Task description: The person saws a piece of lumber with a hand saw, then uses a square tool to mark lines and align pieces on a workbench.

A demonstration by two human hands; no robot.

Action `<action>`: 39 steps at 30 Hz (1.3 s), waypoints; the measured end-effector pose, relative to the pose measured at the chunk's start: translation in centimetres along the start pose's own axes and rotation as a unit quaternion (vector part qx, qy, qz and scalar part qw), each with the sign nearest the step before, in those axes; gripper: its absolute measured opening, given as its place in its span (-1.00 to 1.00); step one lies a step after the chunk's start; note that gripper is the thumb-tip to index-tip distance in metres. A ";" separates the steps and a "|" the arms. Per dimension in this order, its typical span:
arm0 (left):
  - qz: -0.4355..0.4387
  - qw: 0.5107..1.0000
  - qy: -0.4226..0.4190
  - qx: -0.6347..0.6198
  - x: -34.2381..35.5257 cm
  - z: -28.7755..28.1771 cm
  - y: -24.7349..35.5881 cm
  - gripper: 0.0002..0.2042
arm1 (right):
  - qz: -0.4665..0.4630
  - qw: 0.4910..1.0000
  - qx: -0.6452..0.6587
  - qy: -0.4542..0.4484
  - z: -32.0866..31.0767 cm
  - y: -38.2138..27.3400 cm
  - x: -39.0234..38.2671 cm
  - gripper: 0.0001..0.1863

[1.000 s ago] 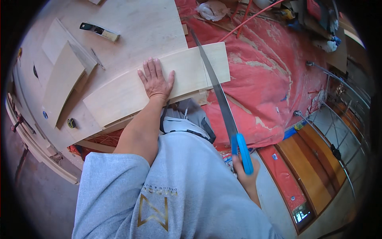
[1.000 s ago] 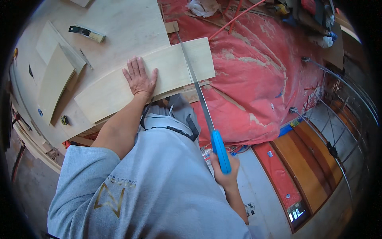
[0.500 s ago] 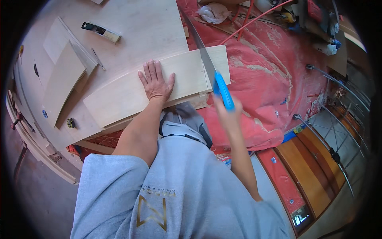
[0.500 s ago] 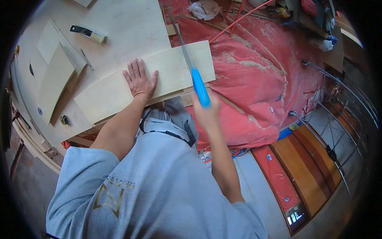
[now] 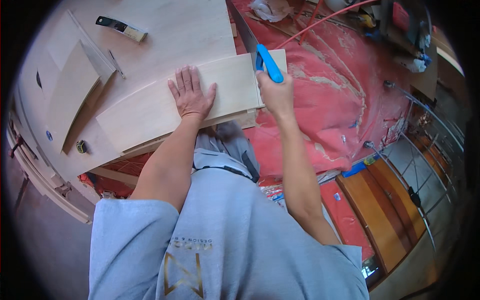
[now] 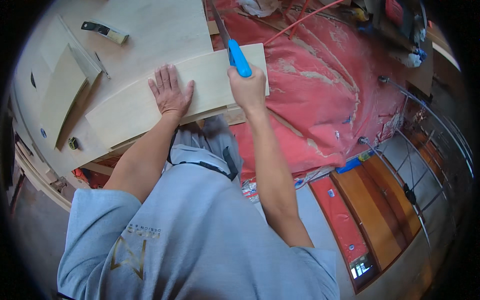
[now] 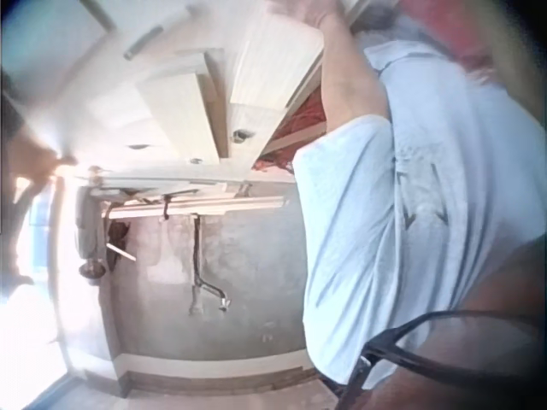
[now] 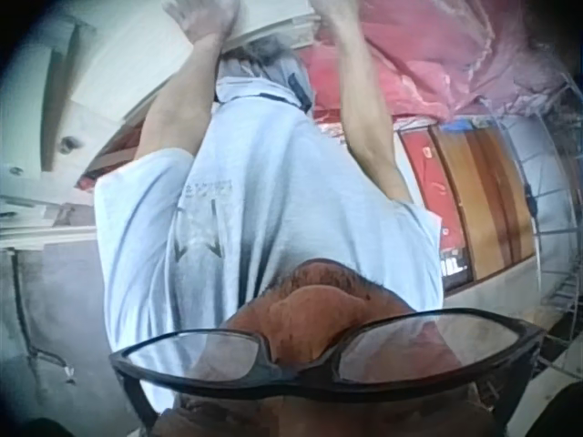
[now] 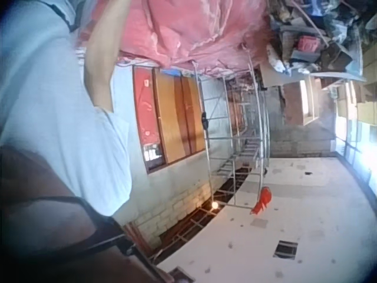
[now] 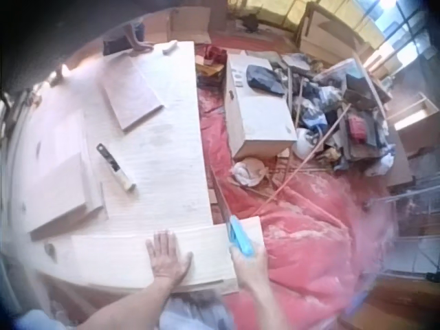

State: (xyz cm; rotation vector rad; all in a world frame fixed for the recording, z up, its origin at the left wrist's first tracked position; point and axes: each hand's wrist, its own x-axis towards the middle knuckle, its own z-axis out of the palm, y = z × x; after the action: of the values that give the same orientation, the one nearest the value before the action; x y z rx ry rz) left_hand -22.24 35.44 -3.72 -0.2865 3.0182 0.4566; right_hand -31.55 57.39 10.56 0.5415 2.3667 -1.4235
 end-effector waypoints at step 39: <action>-0.003 1.000 0.016 0.015 0.2 -0.1 0.4 -0.04 | -0.021 1.000 -0.005 0.005 -1.3 1.7 -3.8 -0.68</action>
State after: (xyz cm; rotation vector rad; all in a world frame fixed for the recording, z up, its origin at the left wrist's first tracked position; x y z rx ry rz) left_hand -22.49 35.72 -3.52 -0.3039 3.0517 0.4093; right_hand -27.53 58.69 11.57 0.4993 2.4052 -1.4280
